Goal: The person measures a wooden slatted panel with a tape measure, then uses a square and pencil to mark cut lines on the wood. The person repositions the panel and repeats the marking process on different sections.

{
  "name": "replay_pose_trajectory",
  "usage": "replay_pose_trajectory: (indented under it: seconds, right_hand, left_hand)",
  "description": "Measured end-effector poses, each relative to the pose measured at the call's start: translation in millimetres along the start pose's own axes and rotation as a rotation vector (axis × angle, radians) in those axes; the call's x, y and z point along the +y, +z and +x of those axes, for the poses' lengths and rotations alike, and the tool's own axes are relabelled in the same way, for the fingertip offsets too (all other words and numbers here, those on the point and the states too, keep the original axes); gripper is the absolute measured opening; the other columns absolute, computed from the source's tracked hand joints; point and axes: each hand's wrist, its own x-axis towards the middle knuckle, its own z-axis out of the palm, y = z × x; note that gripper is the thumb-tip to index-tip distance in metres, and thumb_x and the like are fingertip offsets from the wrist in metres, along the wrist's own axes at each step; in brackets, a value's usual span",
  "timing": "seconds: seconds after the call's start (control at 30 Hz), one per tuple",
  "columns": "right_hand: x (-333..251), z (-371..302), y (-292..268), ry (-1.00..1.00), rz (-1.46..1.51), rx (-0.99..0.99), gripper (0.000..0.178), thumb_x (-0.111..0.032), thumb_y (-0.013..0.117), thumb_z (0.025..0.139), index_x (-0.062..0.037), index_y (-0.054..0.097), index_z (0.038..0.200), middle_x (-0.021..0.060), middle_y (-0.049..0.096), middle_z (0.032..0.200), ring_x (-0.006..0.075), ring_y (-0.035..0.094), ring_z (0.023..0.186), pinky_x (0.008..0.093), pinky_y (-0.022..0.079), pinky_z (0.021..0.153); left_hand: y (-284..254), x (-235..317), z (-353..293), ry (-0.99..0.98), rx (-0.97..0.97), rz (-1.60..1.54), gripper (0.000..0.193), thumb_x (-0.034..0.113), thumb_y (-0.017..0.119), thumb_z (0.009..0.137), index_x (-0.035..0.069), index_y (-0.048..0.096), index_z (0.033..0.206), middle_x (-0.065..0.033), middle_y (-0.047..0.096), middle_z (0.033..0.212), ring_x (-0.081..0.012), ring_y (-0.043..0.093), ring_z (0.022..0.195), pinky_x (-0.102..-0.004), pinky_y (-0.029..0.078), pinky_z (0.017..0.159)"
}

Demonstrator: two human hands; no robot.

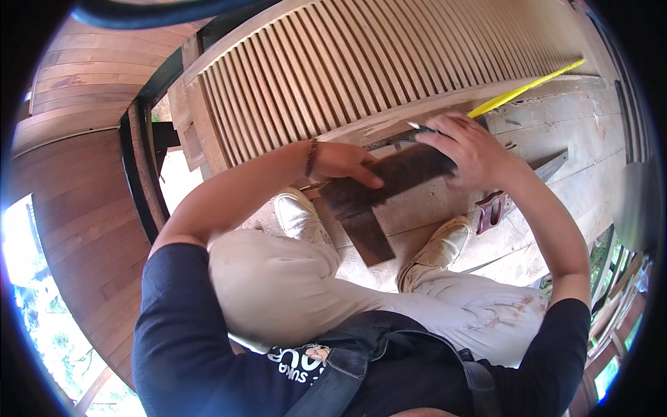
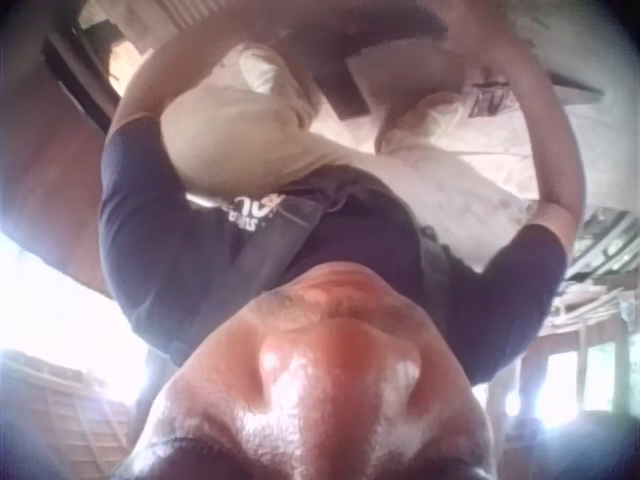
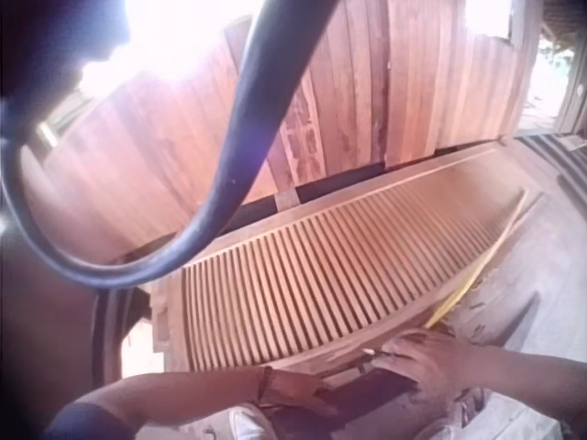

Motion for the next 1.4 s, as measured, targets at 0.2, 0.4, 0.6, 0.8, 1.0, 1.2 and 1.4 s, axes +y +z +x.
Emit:
replay_pose_trajectory:
  seconds: [0.2, 0.4, 0.6, 0.8, 1.0, 1.2, 1.4]
  right_hand:
    - [73.3, 16.3, 48.6, 0.217, -0.140, 0.304, 0.076, -0.020, 0.083, 0.077, -0.0060, 0.052, 0.144, 0.0175, 0.054, 0.137, 0.0383, 0.052, 0.128, 0.0486, 0.043, 0.114]
    - [78.7, -32.2, 113.6, 0.126, -0.169, 0.011, 0.062, -0.024, 0.082, 0.076, -0.0045, 0.063, 0.132, 0.0149, 0.056, 0.133, 0.0336, 0.053, 0.128, 0.0505, 0.038, 0.116]
    - [89.1, -56.8, 107.6, 0.513, -0.353, -0.346, 0.051, -0.020, 0.080, 0.073, -0.0037, 0.067, 0.120, 0.0162, 0.058, 0.130, 0.0360, 0.053, 0.128, 0.0523, 0.033, 0.118]
    - [53.3, -63.4, 112.9, 0.393, -0.093, -0.008, 0.046, -0.022, 0.078, 0.077, -0.0046, 0.068, 0.119, 0.0165, 0.063, 0.123, 0.0361, 0.064, 0.112, 0.0473, 0.052, 0.100]
    - [-63.2, 42.0, 134.1, 0.171, 0.401, -0.046, 0.068, -0.031, 0.077, 0.087, -0.0047, 0.052, 0.144, 0.0216, 0.057, 0.136, 0.0388, 0.062, 0.119, 0.0461, 0.055, 0.099]
    - [-143.6, 153.0, 148.1, 0.479, 0.899, 0.328, 0.082, -0.048, 0.073, 0.092, 0.0008, 0.042, 0.149, 0.0245, 0.052, 0.141, 0.0372, 0.060, 0.124, 0.0452, 0.053, 0.101]
    - [-114.2, 139.2, 170.3, 0.736, 1.652, 0.461, 0.073, -0.038, 0.077, 0.089, 0.0042, 0.051, 0.143, 0.0237, 0.064, 0.126, 0.0327, 0.067, 0.112, 0.0433, 0.054, 0.094]
  left_hand:
    - [-57.3, -22.2, -97.1, -0.060, 0.557, -0.216, 0.055, 0.021, 0.076, 0.094, -0.006, 0.056, 0.138, -0.0188, 0.071, 0.124, -0.0232, 0.072, 0.106, -0.0382, 0.061, 0.096]
    - [-101.6, -52.6, -179.7, 0.337, 0.574, -0.540, 0.047, 0.019, 0.067, 0.096, -0.006, 0.055, 0.134, -0.0179, 0.070, 0.116, -0.0264, 0.072, 0.104, -0.0381, 0.059, 0.095]
    - [-86.0, -87.6, -181.3, 0.420, 0.782, -0.629, 0.044, 0.017, 0.061, 0.096, -0.008, 0.054, 0.132, -0.0192, 0.069, 0.117, -0.0279, 0.072, 0.103, -0.0403, 0.060, 0.093]
    - [-78.5, -90.5, -183.7, 0.247, 1.088, -0.629, 0.034, 0.016, 0.059, 0.097, -0.006, 0.061, 0.123, -0.0176, 0.072, 0.108, -0.0272, 0.074, 0.092, -0.0389, 0.061, 0.086]
    - [-87.5, -85.1, -166.9, 0.065, 1.273, -0.167, 0.030, 0.021, 0.064, 0.094, -0.002, 0.073, 0.110, -0.0115, 0.074, 0.093, -0.0188, 0.072, 0.085, -0.0326, 0.056, 0.078]
    - [-69.9, -41.3, -118.3, -0.129, 1.328, 0.457, 0.051, 0.050, 0.057, 0.100, 0.011, 0.072, 0.128, -0.0197, 0.075, 0.108, -0.0272, 0.073, 0.101, -0.0405, 0.055, 0.089]
    - [-46.0, -75.4, -60.7, 0.114, 0.965, 0.133, 0.048, 0.041, 0.057, 0.105, 0.006, 0.065, 0.137, -0.0173, 0.072, 0.126, -0.0270, 0.070, 0.113, -0.0364, 0.054, 0.099]
